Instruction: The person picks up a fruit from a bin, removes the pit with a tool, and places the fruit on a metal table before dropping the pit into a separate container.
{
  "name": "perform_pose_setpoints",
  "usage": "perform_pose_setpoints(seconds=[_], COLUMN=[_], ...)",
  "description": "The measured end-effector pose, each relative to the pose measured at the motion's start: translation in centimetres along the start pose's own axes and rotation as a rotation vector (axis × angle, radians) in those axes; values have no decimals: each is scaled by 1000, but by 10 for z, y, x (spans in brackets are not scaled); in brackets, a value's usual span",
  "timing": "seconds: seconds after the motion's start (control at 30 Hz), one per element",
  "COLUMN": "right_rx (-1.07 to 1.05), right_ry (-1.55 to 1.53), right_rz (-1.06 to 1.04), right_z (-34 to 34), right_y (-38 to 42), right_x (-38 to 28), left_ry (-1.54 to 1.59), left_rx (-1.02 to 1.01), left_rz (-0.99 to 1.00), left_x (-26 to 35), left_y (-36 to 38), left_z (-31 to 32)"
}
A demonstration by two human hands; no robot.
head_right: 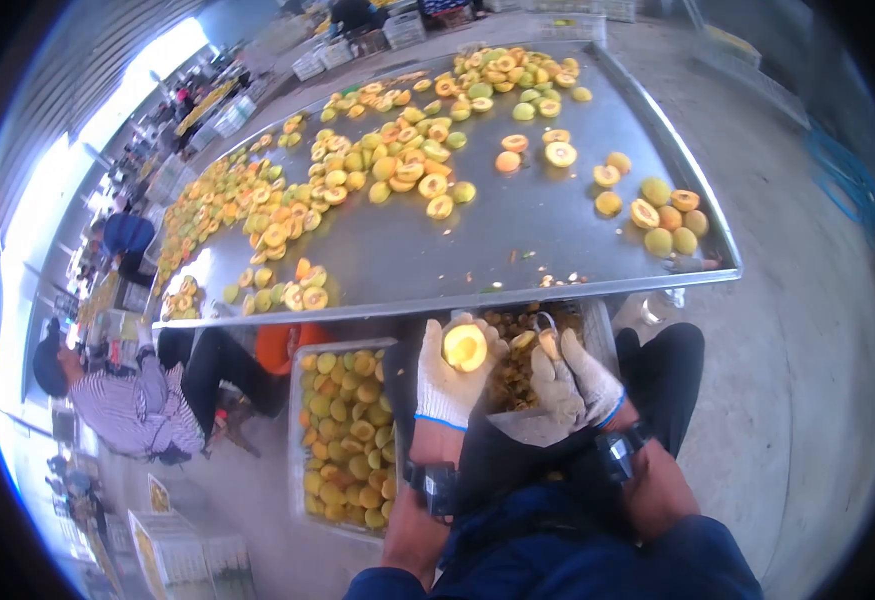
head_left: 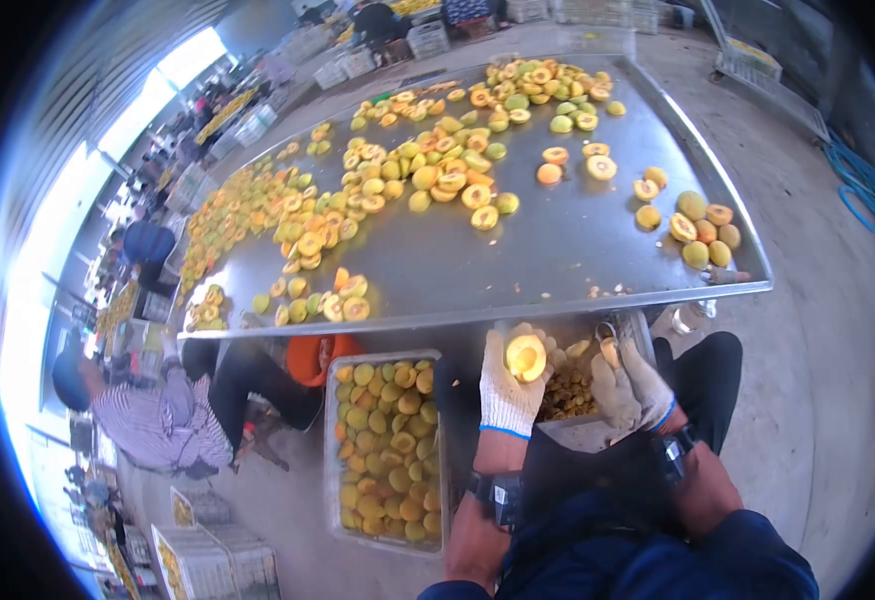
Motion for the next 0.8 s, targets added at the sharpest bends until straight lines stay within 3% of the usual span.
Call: perform_pose_setpoints(seconds=[0.07,0.1,0.13,0.2,0.27,0.33,0.4,0.47,0.5,0.57,0.67,0.7,0.73,0.8], right_rx=[710,680,645,609,638,672,740,747,745,741,753,768,782,771], right_ry=[905,731,439,322,344,359,443,447,447,451,479,507,533,537], right_rz=[-111,-201,-95,-131,-135,-151,-205,-199,-188,-170,-171,-167,-166,-153], right_z=[-5,-12,-23,-22,-22,-20,-18,-26,-28,-31,-35,-34,-34,-35], right_y=[1,-4,2,10,15,19,25,24,23,20,15,13,10,6], right_x=[-34,-32,-29,-33,-33,-33,-34,-33,-31,-28,-24,-24,-24,-23], left_ry=[56,45,8,-27,-397,-1214,-912,-898,-898,-1273,-1533,-1493,-1490,-1519], left_rx=[-115,-118,-156,-75,49,266,504,713,721,923,945,930,938,767], left_rz=[113,189,284,474,749,1116,977,954,949,1019,870,692,689,438], left_x=[31,49,68,111,155,189,217,238,243,255,254,247,249,244], left_y=[13,16,19,32,44,80,90,104,113,140,158,160,162,151], left_z=[8,1,-5,-28,-75,-102,-175,-247,-274,-307,-325,-334,-355,-418])
Point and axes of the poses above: each hand's wrist, its own y-axis away from the middle knuckle, its own z-axis out of the palm, x = y × z, the point moved 6 cm from there along -y, towards the middle knuckle, and after that the axes turned 6 degrees about z, right-handed, at the moved point
